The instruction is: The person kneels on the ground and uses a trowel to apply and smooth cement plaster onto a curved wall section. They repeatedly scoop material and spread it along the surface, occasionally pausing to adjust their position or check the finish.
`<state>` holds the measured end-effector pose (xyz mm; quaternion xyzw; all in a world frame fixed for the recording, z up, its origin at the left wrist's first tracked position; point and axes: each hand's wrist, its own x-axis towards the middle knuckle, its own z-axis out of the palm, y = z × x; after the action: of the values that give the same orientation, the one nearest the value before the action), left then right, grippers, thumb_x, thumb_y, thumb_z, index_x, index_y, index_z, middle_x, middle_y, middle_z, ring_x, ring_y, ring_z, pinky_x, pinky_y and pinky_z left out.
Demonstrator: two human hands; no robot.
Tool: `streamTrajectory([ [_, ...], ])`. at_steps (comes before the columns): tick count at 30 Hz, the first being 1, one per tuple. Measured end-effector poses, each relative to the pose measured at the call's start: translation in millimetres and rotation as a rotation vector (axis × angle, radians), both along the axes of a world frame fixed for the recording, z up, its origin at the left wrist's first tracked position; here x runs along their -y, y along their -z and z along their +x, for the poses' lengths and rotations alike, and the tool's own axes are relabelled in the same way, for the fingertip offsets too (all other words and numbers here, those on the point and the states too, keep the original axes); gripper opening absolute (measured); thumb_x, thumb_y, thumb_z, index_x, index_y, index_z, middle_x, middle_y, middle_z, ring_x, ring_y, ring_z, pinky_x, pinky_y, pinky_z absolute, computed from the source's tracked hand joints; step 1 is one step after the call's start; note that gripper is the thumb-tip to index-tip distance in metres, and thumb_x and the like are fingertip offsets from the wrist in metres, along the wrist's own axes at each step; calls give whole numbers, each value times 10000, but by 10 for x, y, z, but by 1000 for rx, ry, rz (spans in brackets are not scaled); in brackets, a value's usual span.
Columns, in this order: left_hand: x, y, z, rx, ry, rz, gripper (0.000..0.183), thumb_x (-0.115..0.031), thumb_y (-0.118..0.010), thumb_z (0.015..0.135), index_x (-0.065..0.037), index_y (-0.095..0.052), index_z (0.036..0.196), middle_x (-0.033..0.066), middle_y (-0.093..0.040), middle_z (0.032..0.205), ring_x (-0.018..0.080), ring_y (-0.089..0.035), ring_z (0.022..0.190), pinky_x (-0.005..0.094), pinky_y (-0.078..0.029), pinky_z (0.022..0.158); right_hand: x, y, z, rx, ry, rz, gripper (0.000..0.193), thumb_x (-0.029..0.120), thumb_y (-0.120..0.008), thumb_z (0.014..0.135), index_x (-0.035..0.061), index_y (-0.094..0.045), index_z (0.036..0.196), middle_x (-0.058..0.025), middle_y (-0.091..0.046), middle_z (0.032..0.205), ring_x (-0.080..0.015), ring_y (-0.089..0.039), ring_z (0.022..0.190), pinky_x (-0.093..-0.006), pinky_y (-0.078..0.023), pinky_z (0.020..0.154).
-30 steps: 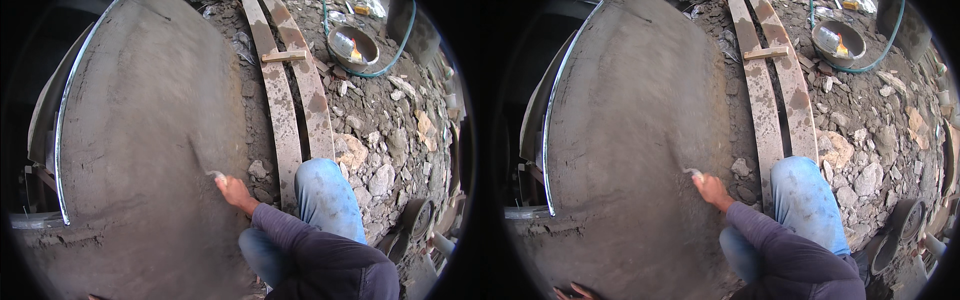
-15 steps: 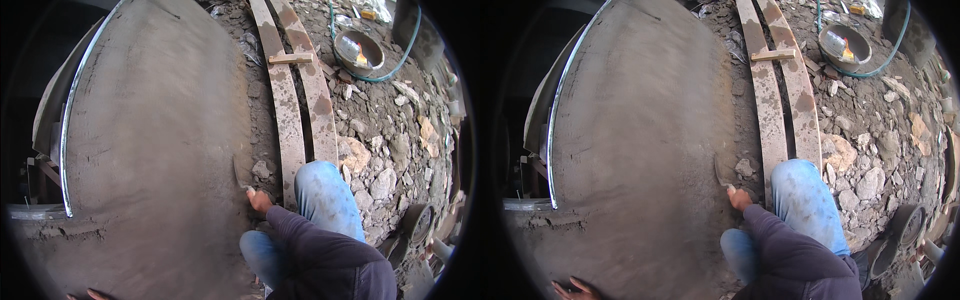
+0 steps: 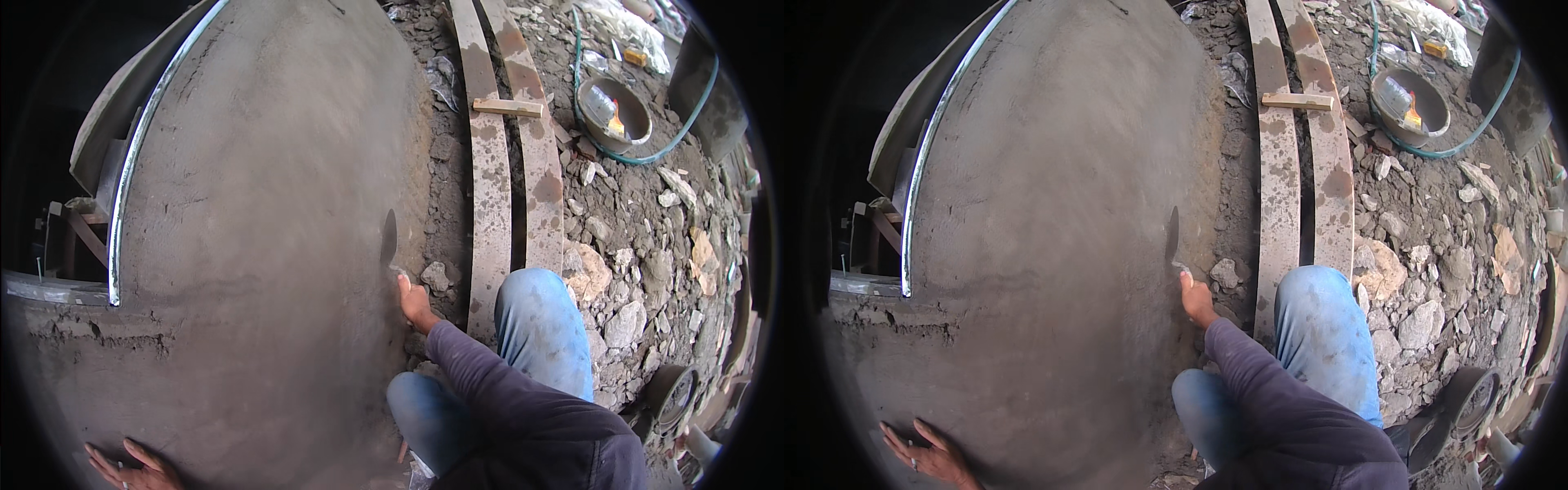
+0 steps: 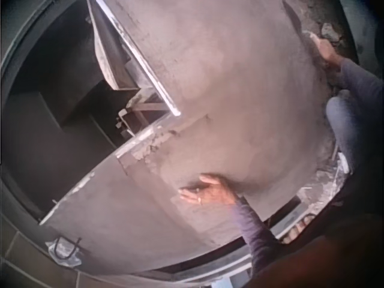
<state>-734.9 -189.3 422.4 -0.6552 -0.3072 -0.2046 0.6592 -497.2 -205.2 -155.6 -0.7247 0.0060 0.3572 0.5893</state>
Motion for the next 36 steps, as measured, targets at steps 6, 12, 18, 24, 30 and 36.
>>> streamTrajectory([
  [6, -136, -165, -275, 45, 79, -18, 599, -318, -591, 1100, -35, -385, 1587, 143, -544, 1564, 390, -476, 1460, 514, -425, 1192, -32, -106, 19, 141, 213, 191, 709, 589, -447, 1077, -64, -722, 1071, -347, -705, 958, -542, -690, 985, -569, -524, 865],
  [12, -371, -89, -346, 7, 58, -15, 600, -321, -588, 1098, -22, -396, 1582, 168, -554, 1551, 389, -478, 1460, 512, -402, 1213, -180, 78, -186, -373, -87, -145, 770, 642, -426, 1071, -62, -738, 1086, -287, -750, 937, -427, -749, 917, -520, -559, 824],
  [18, -610, -9, -330, 3, 259, -54, 597, -352, -609, 1083, -4, -476, 1549, 171, -559, 1547, 401, -487, 1452, 518, -402, 1211, -294, 58, -143, -436, 156, 287, 643, 596, -418, 1107, 29, -580, 851, -30, -500, 608, -174, -487, 484, -384, -423, 482],
  [24, -541, -79, -240, 58, 114, 18, 593, -353, -614, 1082, 13, -495, 1533, 202, -566, 1529, 407, -510, 1429, 526, -405, 1208, -334, -39, 60, 34, 333, 344, 772, 664, -485, 1043, -80, -674, 956, -183, -624, 660, -347, -687, 644, -473, -525, 627],
  [30, -395, 45, -100, -19, 183, -46, 591, -328, -616, 1080, 11, -480, 1544, 202, -551, 1544, 414, -481, 1454, 532, -388, 1215, -331, 348, -75, -193, 64, -34, 726, 616, -466, 1070, -59, -718, 982, -299, -720, 871, -431, -755, 914, -509, -549, 803],
  [36, -203, 291, 60, -55, 48, 1, 776, -483, -686, 1000, 85, -473, 1484, 293, -564, 1416, 473, -551, 1314, 581, -477, 1091, -199, 462, 0, -157, 28, 15, 698, 592, -470, 1071, -51, -741, 1054, -340, -712, 933, -499, -718, 946, -518, -561, 852],
])
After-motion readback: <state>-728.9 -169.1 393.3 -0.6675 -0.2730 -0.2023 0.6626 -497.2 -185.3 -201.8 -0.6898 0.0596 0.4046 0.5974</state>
